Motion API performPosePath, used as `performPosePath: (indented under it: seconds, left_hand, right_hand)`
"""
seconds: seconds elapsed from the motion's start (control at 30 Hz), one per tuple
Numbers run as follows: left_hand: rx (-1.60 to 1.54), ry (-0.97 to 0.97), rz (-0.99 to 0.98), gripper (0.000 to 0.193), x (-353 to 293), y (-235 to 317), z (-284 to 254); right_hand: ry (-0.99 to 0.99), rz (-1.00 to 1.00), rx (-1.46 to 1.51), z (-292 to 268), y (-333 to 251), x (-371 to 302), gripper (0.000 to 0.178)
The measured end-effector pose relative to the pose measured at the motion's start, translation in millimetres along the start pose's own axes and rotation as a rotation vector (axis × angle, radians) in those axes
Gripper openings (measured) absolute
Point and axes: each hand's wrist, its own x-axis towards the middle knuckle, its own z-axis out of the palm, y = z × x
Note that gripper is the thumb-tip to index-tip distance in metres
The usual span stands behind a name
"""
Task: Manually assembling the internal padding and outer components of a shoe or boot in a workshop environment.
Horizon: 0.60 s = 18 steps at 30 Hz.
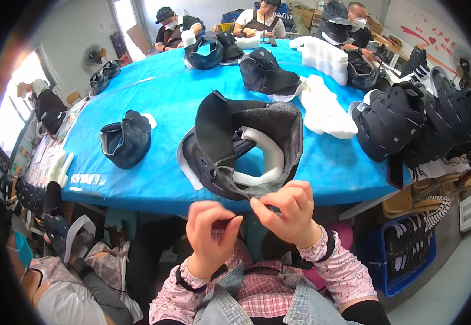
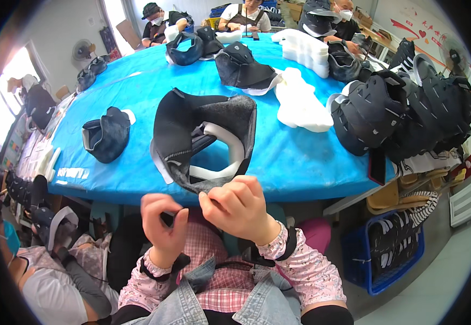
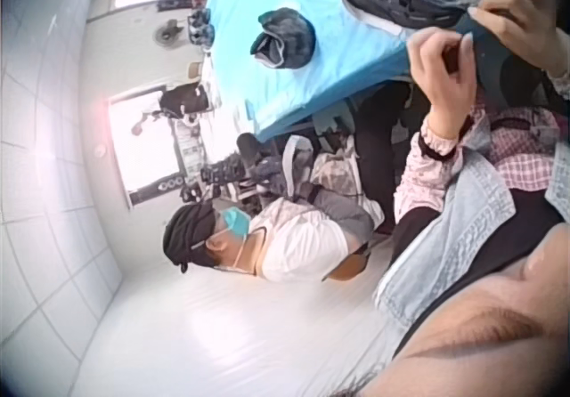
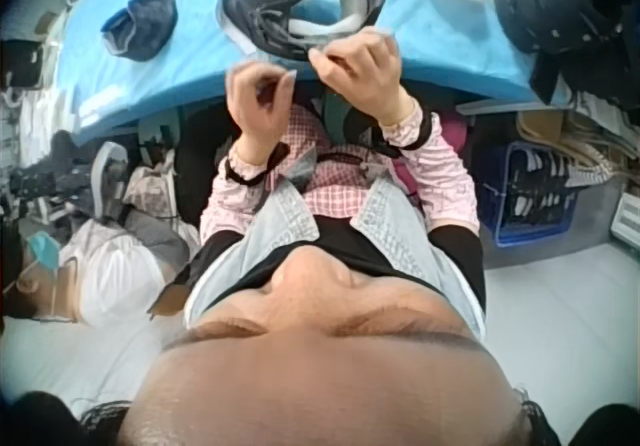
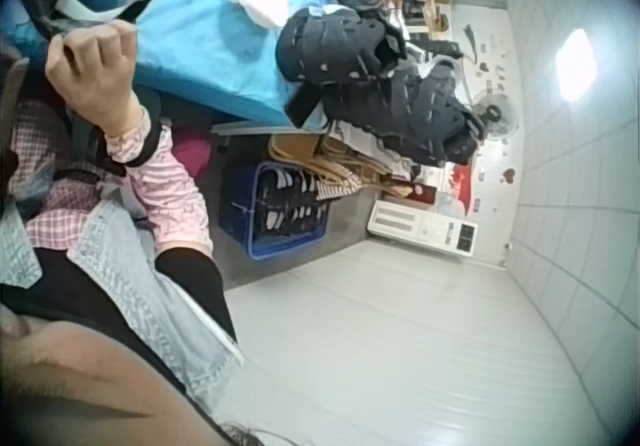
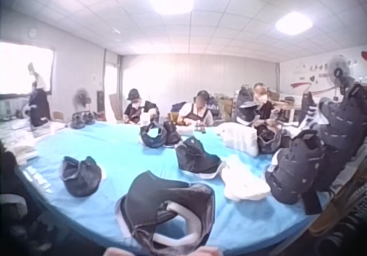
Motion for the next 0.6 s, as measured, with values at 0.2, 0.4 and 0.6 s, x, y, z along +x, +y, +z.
performPosePath:
  seconds: [0.2, 0.4, 0.6]
  left_hand:
    - [-0.3, -0.139, -0.535, 0.019, 4, -6, -4]
    - [-0.307, -0.194, -0.662, 0.018, 8, 4, -9]
    - [-0.34, -0.168, -0.644, 0.016, -3, -2, -9]
  right_hand:
    - [0.031, -0.047, -0.02, 3, -18, -5, 0.023]
    - [-0.057, 0.033, 0.069, -3, -23, -5, 0.027]
    - [-0.129, 0.433, 0.474, -25, -18, 20, 0.024]
